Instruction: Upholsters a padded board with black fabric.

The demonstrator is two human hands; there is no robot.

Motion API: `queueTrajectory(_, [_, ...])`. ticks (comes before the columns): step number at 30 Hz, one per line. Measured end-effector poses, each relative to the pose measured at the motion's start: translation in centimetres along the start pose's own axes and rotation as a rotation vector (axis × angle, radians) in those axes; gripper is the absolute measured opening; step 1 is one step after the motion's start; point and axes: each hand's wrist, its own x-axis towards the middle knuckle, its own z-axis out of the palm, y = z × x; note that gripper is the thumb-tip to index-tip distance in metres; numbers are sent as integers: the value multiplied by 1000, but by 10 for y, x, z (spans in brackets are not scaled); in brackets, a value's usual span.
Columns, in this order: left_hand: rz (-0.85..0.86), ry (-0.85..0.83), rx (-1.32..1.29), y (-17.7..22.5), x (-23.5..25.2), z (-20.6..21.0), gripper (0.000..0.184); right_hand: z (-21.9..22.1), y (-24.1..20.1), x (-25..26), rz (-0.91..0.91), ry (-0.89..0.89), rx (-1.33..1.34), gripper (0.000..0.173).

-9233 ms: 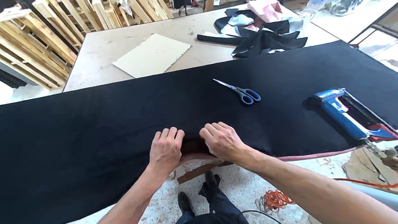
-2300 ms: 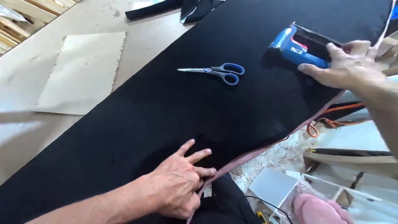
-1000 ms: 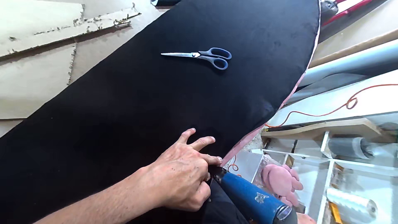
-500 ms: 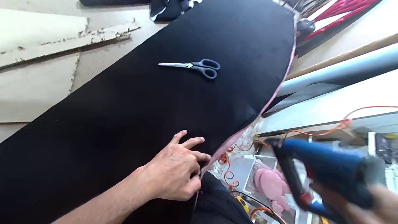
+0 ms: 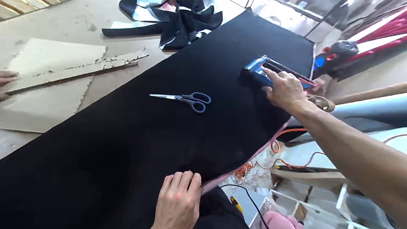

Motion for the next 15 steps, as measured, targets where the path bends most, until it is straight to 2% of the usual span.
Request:
queueTrajectory(2, [-31, 10, 25, 1, -5, -3, 24, 11, 6, 6, -7, -5, 19, 55])
queueTrajectory(4, [-42, 27, 66, 6, -15, -10, 21, 0, -10, -14, -42, 12, 35, 54])
queueTrajectory(7, [-39, 69, 108, 10, -22, -6, 21, -13, -78, -99, -263, 113, 183, 43])
queueTrajectory(8, [-37, 83, 119, 9, -22, -2, 21, -2, -100, -131, -373, 143, 273, 36])
queueTrajectory(10, [-34, 107, 129, 8, -19, 7, 18, 34, -131, -167, -541, 34, 427, 26])
queueTrajectory(12, [-13, 140, 118, 5, -11, 13, 15, 55, -145, -171, -632, -67, 430, 29])
queueTrajectory(15, [60, 200, 85, 1, -6, 17, 16, 64, -145, -166, -683, -6, 292, 30])
